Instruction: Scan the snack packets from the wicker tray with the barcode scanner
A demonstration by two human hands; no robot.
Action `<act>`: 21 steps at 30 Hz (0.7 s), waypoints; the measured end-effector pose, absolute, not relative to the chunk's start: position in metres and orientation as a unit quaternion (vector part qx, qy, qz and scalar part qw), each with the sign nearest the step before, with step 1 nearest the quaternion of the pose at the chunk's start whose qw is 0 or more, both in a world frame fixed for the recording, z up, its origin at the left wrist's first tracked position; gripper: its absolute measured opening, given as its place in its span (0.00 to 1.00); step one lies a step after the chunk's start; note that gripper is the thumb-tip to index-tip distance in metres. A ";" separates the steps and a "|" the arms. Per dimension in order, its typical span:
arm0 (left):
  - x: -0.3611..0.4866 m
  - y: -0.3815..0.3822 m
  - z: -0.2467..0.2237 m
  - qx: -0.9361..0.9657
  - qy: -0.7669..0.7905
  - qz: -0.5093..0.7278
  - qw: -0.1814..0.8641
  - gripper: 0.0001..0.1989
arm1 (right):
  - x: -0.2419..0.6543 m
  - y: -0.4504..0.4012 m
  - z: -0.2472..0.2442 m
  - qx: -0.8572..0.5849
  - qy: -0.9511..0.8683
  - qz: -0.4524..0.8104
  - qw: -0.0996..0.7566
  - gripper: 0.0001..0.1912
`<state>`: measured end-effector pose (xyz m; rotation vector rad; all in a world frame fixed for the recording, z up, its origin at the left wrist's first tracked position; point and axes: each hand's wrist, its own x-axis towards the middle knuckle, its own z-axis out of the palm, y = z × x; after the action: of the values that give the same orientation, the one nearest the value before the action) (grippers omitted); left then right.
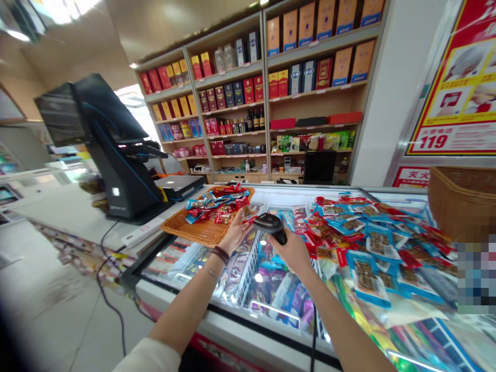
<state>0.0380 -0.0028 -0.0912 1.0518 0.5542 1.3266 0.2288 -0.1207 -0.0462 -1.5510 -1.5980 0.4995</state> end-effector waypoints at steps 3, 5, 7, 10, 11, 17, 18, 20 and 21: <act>0.047 0.000 -0.084 0.467 0.240 0.572 0.631 0.37 | 0.245 -0.120 -0.046 -0.617 -0.612 0.199 0.453 0.20; 0.057 0.004 -0.077 0.478 0.253 0.555 0.632 0.35 | 0.266 -0.120 -0.045 -0.621 -0.592 0.198 0.474 0.22; 0.072 0.010 -0.069 0.490 0.278 0.536 0.629 0.33 | 0.296 -0.122 -0.043 -0.637 -0.568 0.184 0.487 0.22; 0.103 0.020 -0.057 0.513 0.301 0.503 0.627 0.28 | 0.349 -0.133 -0.037 -0.673 -0.525 0.147 0.501 0.21; 0.115 0.024 -0.054 0.519 0.302 0.493 0.629 0.26 | 0.368 -0.139 -0.035 -0.682 -0.510 0.136 0.505 0.21; 0.209 0.030 -0.040 0.550 0.262 0.426 0.669 0.22 | 0.458 -0.181 -0.026 -0.749 -0.438 0.059 0.493 0.22; 0.226 0.029 -0.040 0.558 0.254 0.409 0.675 0.21 | 0.467 -0.188 -0.026 -0.759 -0.431 0.046 0.487 0.22; 0.259 0.027 -0.041 0.573 0.243 0.381 0.683 0.21 | 0.481 -0.201 -0.029 -0.774 -0.418 0.032 0.475 0.22; 0.274 0.027 -0.043 0.581 0.241 0.374 0.682 0.23 | 0.485 -0.207 -0.030 -0.781 -0.411 0.028 0.469 0.22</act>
<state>0.2745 0.0267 -0.0431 1.3029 0.5406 0.8396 0.4848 -0.2069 -0.0304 -1.9137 -1.0086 0.0699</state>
